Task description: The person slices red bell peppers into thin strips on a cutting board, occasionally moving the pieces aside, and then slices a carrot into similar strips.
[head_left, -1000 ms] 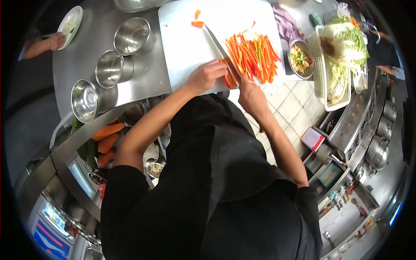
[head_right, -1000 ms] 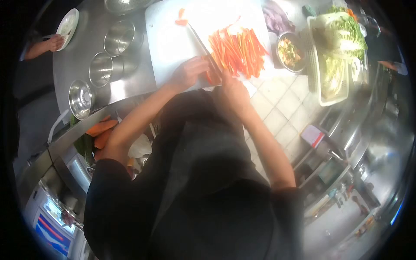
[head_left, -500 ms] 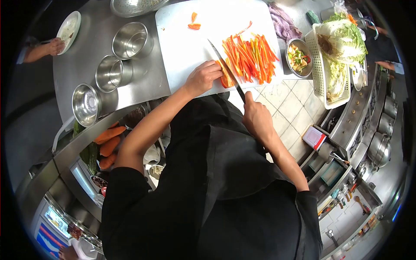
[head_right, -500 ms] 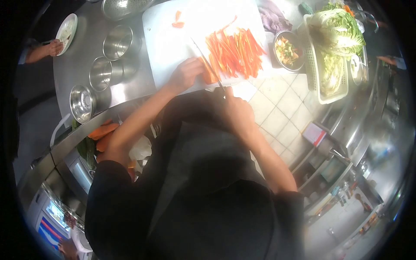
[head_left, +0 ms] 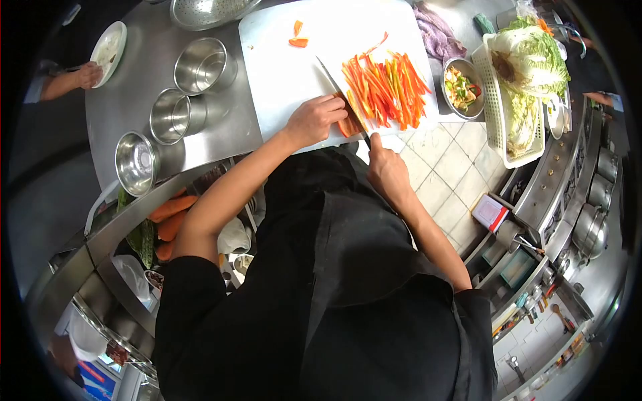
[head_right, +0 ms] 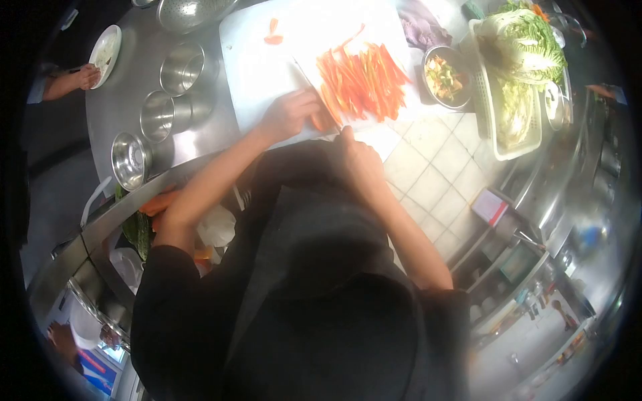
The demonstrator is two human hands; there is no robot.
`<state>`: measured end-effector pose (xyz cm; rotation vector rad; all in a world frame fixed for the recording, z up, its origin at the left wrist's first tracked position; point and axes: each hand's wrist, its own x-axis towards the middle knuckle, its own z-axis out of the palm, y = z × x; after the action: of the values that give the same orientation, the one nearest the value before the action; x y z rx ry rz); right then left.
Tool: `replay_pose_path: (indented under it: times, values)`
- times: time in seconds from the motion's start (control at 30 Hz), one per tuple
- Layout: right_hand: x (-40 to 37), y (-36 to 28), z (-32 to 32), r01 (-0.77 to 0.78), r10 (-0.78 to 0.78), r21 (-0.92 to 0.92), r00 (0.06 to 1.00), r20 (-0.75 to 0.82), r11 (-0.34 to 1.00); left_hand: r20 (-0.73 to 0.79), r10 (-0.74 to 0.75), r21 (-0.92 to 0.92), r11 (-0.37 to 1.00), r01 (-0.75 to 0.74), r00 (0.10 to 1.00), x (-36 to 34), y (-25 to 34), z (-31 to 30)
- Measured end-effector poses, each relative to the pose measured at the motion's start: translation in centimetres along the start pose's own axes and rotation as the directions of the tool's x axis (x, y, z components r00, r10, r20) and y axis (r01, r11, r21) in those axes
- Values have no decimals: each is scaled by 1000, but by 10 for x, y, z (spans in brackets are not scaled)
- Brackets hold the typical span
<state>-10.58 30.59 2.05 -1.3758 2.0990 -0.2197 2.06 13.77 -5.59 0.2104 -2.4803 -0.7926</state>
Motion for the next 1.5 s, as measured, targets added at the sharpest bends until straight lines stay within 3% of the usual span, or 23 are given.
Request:
replay_pose_path:
  times: [0.1, 0.2, 0.27, 0.43, 0.5, 0.57, 0.67, 0.77, 0.83, 0.87, 0.93, 1.03, 1.1, 1.17, 1.37, 1.43, 1.5]
  values:
    - [2, -5, -6, 39, -39, 2, 999, -36, 999, -28, -9, -45, 999, 8, 1000, -4, 0, 0]
    - [-11, -11, -16, -35, 36, -11, 999, 41, 999, 17, -27, 10, 1000, 27, 999, -6, -4, 2]
    - [-9, 2, 2, -27, 28, -15, 1000, 13, 1000, -62, -9, -25, 1000, 7, 998, -4, 0, 0]
    - [8, -2, -3, 63, -64, -10, 994, -89, 998, -47, -11, -27, 1000, 10, 999, -8, 2, 2]
    - [-7, -7, -14, -37, 38, -27, 998, 46, 999, -38, -2, 0, 1000, 2, 999, -5, -1, 1]
    - [-8, -4, -5, -51, 52, -18, 997, 58, 999, -76, -3, -9, 1000, 2, 997, -7, 2, 0]
    - [11, 3, 14, 54, -53, 5, 995, -83, 999, -57, -36, -19, 999, 35, 998, -9, 3, -4]
    - [11, -5, -3, 52, -54, -46, 998, -31, 998, -66, -32, -9, 999, 31, 997, -14, -1, 0]
    - [-8, -10, -10, -34, 38, -59, 997, 68, 998, -79, -48, -16, 999, 47, 996, -15, -2, 2]
    - [-4, -6, -2, -30, 34, -63, 997, 72, 998, -117, -29, -20, 999, 27, 993, -16, -5, 3]
    - [6, 1, 22, 57, -60, -35, 995, -81, 998, -150, -18, -25, 1000, 15, 989, -18, -2, 2]
    - [22, -6, 16, 95, -97, -40, 995, -37, 995, -65, -73, -48, 996, 70, 995, -21, 4, -5]
    - [13, -14, 2, 56, -58, -57, 998, -33, 997, -62, -107, -24, 994, 106, 992, -17, 3, -4]
    - [-3, -18, -5, -61, 66, -72, 995, 79, 996, -100, -84, -25, 996, 81, 992, -17, 2, -3]
    - [23, -8, 22, 86, -89, -45, 994, -68, 995, -52, -86, -30, 996, 85, 995, -22, 3, -6]
    - [18, -18, 2, 76, -79, -70, 996, -46, 995, -90, -38, 10, 999, 39, 995, -18, 2, -6]
    - [-3, -23, -8, -25, 28, -85, 999, 35, 996, -97, -20, 25, 999, 22, 995, -18, 1, -5]
